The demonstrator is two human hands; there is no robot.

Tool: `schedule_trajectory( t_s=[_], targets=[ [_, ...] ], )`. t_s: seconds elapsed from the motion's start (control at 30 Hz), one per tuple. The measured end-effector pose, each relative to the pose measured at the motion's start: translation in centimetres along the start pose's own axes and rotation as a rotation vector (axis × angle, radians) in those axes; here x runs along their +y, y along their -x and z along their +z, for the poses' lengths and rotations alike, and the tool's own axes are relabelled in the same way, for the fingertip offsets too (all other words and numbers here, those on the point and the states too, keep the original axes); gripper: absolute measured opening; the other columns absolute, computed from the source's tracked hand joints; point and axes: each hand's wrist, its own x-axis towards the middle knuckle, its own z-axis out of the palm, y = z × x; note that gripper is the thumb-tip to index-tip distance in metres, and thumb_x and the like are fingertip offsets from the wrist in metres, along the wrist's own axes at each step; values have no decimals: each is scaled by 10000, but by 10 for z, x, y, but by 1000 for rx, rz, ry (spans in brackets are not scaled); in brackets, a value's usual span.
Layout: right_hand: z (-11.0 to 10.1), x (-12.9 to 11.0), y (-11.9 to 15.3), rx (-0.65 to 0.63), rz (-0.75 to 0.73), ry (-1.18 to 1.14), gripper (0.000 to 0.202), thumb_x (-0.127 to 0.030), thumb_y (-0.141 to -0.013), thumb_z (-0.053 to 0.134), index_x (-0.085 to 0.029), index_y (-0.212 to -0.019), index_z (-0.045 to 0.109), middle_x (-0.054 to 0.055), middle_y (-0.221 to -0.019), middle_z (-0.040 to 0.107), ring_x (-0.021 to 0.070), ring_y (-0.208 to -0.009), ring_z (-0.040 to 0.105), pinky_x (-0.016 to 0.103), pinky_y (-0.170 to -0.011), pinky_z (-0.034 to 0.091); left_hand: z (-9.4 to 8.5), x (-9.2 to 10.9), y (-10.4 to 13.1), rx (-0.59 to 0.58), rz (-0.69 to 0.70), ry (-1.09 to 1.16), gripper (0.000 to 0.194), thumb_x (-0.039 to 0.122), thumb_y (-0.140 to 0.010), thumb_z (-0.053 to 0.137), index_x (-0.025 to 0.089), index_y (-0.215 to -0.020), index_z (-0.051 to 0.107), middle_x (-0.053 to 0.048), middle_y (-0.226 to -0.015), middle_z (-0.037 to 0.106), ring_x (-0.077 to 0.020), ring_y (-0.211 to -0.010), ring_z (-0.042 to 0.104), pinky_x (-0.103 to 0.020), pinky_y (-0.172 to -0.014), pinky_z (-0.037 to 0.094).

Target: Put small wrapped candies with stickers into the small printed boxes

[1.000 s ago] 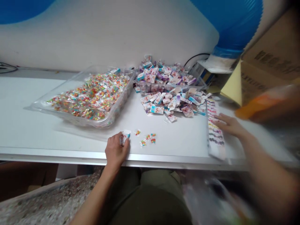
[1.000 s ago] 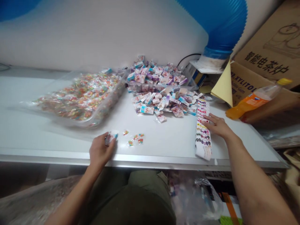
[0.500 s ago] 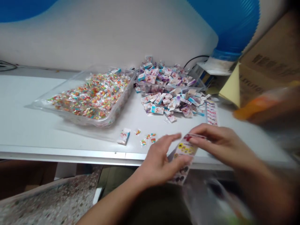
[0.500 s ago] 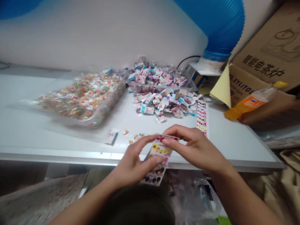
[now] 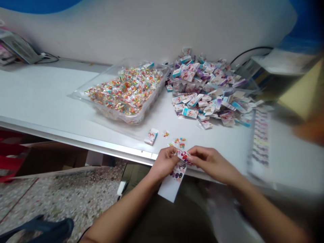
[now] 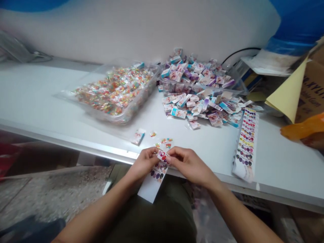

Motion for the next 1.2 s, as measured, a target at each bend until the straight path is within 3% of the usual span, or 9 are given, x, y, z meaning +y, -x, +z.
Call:
schedule_trajectory(
  t_s=[0.17,0.23,0.37,0.43,0.57,0.77,0.87,1.0,1.2],
  targets=[
    [23,20,-5,229,-99,249,234,-391,-880,591,-216,-1011,675,63,-994,682,203,-896,618,314,-744,471,-2,1,7,-68,38,33,115,160,-695,584,148,-809,578,24,-641,580,-74,-534,475,-197,-541,315],
    [26,24,-8,243,-146,240,231,-370,-882,593,-225,-1041,677,71,-1052,674,212,-966,613,327,-797,476,-4,2,9,-81,48,42,131,168,-709,588,160,-835,557,33,-640,580,-77,-529,478,-199,-546,330],
    [18,18,-12,256,-104,179,185,-369,-896,573,-217,-916,676,37,-890,684,181,-840,623,303,-758,471,-9,-3,9,-7,-6,-35,191,294,-766,628,175,-886,540,28,-633,604,-101,-506,495,-213,-517,341],
    [13,10,-11,224,-56,109,201,-389,-893,571,-203,-879,647,23,-816,665,164,-767,606,279,-695,465,-13,-8,8,8,-15,-109,231,367,-770,646,154,-828,579,4,-658,614,-101,-524,493,-218,-522,337],
    [19,4,-3,-21,26,-6,233,-404,-905,542,-196,-828,615,4,-741,634,141,-690,579,253,-630,450,-16,-13,10,-10,-48,-24,203,320,-708,678,139,-762,603,7,-659,598,-89,-530,472,-217,-535,324],
    [44,20,-1,258,-39,242,230,-402,-906,536,-209,-980,638,67,-988,661,200,-900,602,306,-737,466,-13,-6,17,-91,-22,43,188,276,-745,630,143,-877,624,16,-686,591,-90,-560,491,-212,-552,335],
    [42,21,-4,210,-28,144,242,-405,-915,521,-221,-994,656,52,-990,682,194,-890,616,304,-751,478,-14,-6,18,-93,-7,20,239,323,-757,654,143,-909,619,16,-682,593,-93,-563,503,-209,-548,358],
    [31,13,-5,250,0,111,232,-413,-903,543,-210,-879,651,27,-845,666,175,-795,589,274,-683,458,-16,-10,17,24,-71,5,306,421,-739,693,138,-808,601,-10,-679,622,-123,-581,576,-258,-589,472],
    [43,14,-2,70,43,42,236,-413,-911,529,-211,-883,648,15,-832,677,164,-757,601,279,-694,460,-14,-10,17,41,-120,289,425,526,-716,702,112,-784,632,-52,-687,670,-164,-602,647,-318,-650,545]
  ],
)
